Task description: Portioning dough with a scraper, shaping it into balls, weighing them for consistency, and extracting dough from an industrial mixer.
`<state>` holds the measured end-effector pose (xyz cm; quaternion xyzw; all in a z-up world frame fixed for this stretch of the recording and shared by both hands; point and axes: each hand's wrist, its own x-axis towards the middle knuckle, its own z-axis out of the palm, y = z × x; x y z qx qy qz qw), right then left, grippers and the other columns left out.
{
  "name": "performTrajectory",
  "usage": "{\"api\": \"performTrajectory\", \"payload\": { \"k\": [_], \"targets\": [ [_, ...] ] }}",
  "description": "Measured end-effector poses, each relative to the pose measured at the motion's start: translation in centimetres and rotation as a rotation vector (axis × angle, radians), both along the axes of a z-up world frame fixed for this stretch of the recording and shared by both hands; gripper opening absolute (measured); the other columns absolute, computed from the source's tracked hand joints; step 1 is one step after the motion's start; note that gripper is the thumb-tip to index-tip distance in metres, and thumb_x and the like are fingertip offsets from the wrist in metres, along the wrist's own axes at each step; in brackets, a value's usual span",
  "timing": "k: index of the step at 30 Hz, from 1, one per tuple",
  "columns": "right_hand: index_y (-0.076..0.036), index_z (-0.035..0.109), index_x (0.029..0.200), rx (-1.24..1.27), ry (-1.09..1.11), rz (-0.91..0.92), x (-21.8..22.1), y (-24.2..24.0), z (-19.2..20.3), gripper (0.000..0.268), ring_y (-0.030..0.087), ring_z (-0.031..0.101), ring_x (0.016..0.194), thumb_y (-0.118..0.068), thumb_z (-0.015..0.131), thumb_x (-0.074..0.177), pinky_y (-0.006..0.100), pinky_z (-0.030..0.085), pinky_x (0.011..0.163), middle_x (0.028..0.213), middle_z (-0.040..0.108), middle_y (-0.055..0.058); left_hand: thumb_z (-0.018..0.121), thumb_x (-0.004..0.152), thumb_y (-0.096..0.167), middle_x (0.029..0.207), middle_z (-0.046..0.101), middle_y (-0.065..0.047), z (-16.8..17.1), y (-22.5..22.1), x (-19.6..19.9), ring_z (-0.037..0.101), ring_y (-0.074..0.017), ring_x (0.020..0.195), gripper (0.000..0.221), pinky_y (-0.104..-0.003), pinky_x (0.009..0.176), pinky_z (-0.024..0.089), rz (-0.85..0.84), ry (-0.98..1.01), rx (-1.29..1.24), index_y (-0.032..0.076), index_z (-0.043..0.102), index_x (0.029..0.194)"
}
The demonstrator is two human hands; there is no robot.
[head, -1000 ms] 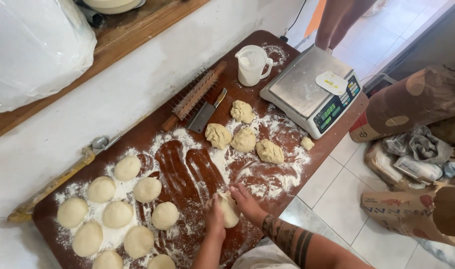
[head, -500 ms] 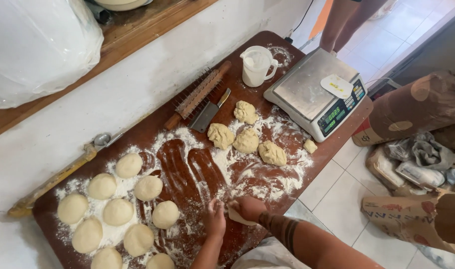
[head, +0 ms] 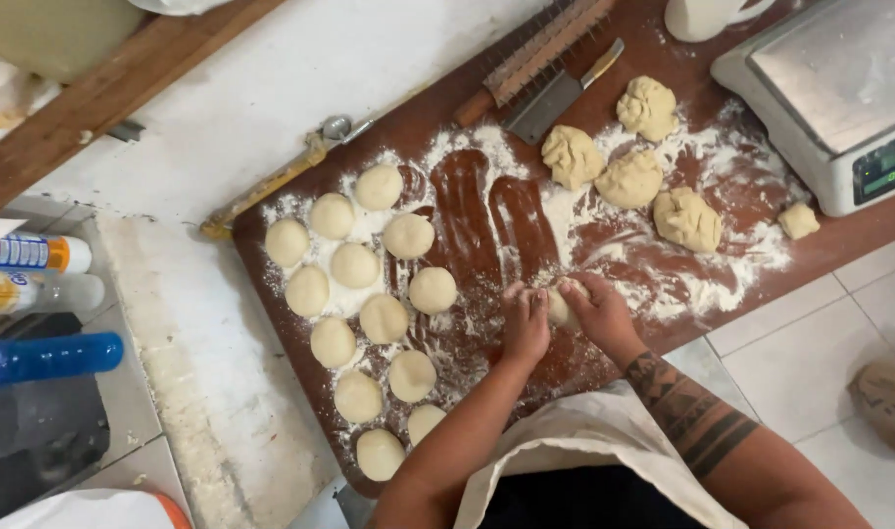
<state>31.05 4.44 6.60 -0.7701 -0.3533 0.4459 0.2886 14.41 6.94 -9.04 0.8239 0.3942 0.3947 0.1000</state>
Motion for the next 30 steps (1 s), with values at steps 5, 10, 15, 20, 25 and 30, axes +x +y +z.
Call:
{"api": "performTrajectory", "payload": {
  "k": [5, 10, 15, 20, 25, 30],
  "targets": [
    [-0.019, 0.065, 0.124, -0.139, -0.502, 0.487, -0.2, -2.5, -1.5, 0.043, 0.037, 0.072, 0.108, -0.052, 0.052, 0.1, 0.053, 0.061, 0.088, 0.115, 0.069, 0.014, 0.038, 0.108, 0.031, 0.159, 0.021, -0.025, 18.3, -1.0, 0.7, 0.042, -0.037, 0.143, 0.052, -0.051, 0.11, 0.048, 0.093, -0.165, -1.323, 0.011, 0.029, 0.155],
    [-0.018, 0.071, 0.134, -0.346, 0.052, 0.203, -3.1, -0.3, 8.7, 0.086, 0.036, 0.055, 0.137, -0.086, 0.035, 0.093, 0.053, 0.036, 0.119, 0.136, 0.068, 0.018, 0.044, 0.1, 0.066, 0.159, 0.036, -0.018, 18.2, -0.7, 1.9, 0.033, -0.035, 0.15, 0.071, -0.05, 0.125, 0.027, 0.183, -0.088, -1.434, 0.019, 0.044, 0.154],
    [-0.038, 0.044, 0.156, -0.198, 0.334, 0.113, -2.3, -1.4, 14.0, 0.076, 0.04, 0.042, 0.145, -0.076, 0.048, 0.091, 0.054, 0.031, 0.123, 0.155, 0.051, 0.015, 0.071, 0.084, 0.039, 0.087, 0.066, -0.016, 20.2, -0.7, 2.4, 0.066, -0.0269, 0.078, 0.038, -0.04, 0.067, 0.053, 0.653, -1.173, -1.389, 0.002, 0.07, 0.095],
    [-0.021, 0.049, 0.145, -0.014, 0.669, -0.152, -1.4, -1.1, 4.1, 0.045, 0.034, 0.068, 0.094, -0.035, 0.059, 0.103, 0.044, 0.062, 0.067, 0.119, 0.064, 0.023, 0.057, 0.094, 0.023, 0.102, 0.059, -0.013, 8.0, -0.5, 0.3, 0.059, -0.0273, 0.097, 0.026, -0.043, 0.079, 0.05, 0.244, -0.399, -0.643, 0.004, 0.067, 0.109],
    [-0.012, 0.064, 0.12, 0.275, -0.311, 0.047, 1.8, 1.4, -0.9, 0.039, 0.04, 0.063, 0.112, -0.04, 0.075, 0.096, 0.051, 0.055, 0.095, 0.111, 0.065, 0.018, 0.046, 0.108, 0.041, 0.142, 0.041, -0.015, 17.4, -0.2, 0.1, 0.046, -0.0363, 0.137, 0.042, -0.052, 0.115, 0.04, 0.308, -0.421, -1.225, 0.013, 0.051, 0.139],
    [-0.014, 0.07, 0.125, -0.259, -0.216, 0.664, 1.9, 3.4, -0.7, 0.058, 0.044, 0.067, 0.117, -0.058, 0.061, 0.089, 0.056, 0.053, 0.105, 0.121, 0.073, 0.021, 0.058, 0.103, 0.033, 0.14, 0.057, -0.025, 17.4, -1.3, -0.8, 0.051, -0.0395, 0.136, 0.045, -0.051, 0.111, 0.041, 0.32, -0.431, -1.269, 0.003, 0.056, 0.135]
  ]
}}
